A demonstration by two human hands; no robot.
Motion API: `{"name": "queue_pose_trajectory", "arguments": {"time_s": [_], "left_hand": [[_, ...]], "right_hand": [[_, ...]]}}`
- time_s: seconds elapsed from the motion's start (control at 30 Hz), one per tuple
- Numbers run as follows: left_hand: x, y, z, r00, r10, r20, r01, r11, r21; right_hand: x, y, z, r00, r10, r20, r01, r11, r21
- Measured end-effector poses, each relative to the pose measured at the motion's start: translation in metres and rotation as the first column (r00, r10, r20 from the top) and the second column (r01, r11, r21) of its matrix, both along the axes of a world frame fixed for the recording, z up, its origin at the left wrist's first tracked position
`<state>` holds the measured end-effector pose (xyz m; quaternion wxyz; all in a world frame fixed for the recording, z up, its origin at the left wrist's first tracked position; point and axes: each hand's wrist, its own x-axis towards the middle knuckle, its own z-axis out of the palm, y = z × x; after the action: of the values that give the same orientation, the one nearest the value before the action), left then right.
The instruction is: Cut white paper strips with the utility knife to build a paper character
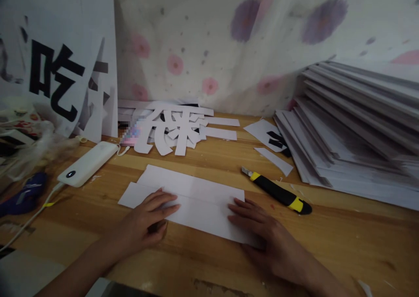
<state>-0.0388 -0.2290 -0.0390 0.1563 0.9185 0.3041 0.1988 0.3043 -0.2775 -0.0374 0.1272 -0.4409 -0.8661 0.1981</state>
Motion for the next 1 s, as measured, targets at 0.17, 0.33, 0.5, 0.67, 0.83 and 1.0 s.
{"name": "queue_pose_trajectory", "arguments": {"time_s": [0.17, 0.33, 0.5, 0.67, 0.83, 1.0], "left_hand": [[-0.0003, -0.0005, -0.0024, 1.000, 0.015, 0.013, -0.015, 1.000, -0.021], [-0.0005, -0.0002, -0.0026, 1.000, 0.014, 0.025, -0.013, 0.999, -0.038], [0.0000, -0.0005, -0.0025, 1.000, 0.014, 0.029, -0.012, 0.999, -0.037], [0.0009, -0.0015, -0.0015, 0.999, 0.018, 0.043, -0.016, 0.999, -0.048], [0.0004, -0.0006, 0.0013, 0.999, 0.014, 0.034, -0.012, 0.998, -0.066], [0.0011, -0.0013, 0.0040, 0.999, 0.008, 0.039, -0.006, 0.998, -0.066]], "right_hand": [[0.0012, 0.0004, -0.0005, 1.000, -0.003, -0.030, 0.003, 1.000, -0.012], [0.0041, -0.0006, -0.0026, 0.999, -0.019, 0.027, 0.019, 0.999, -0.029], [0.0016, -0.0017, 0.0003, 0.997, -0.025, 0.077, 0.025, 1.000, -0.003], [-0.0009, -0.0007, 0.0039, 0.996, -0.017, 0.085, 0.014, 0.999, 0.036], [0.0009, -0.0005, -0.0003, 0.995, -0.012, 0.094, 0.005, 0.997, 0.077], [0.0027, -0.0004, -0.0031, 0.995, -0.010, 0.101, 0.001, 0.996, 0.094]]}}
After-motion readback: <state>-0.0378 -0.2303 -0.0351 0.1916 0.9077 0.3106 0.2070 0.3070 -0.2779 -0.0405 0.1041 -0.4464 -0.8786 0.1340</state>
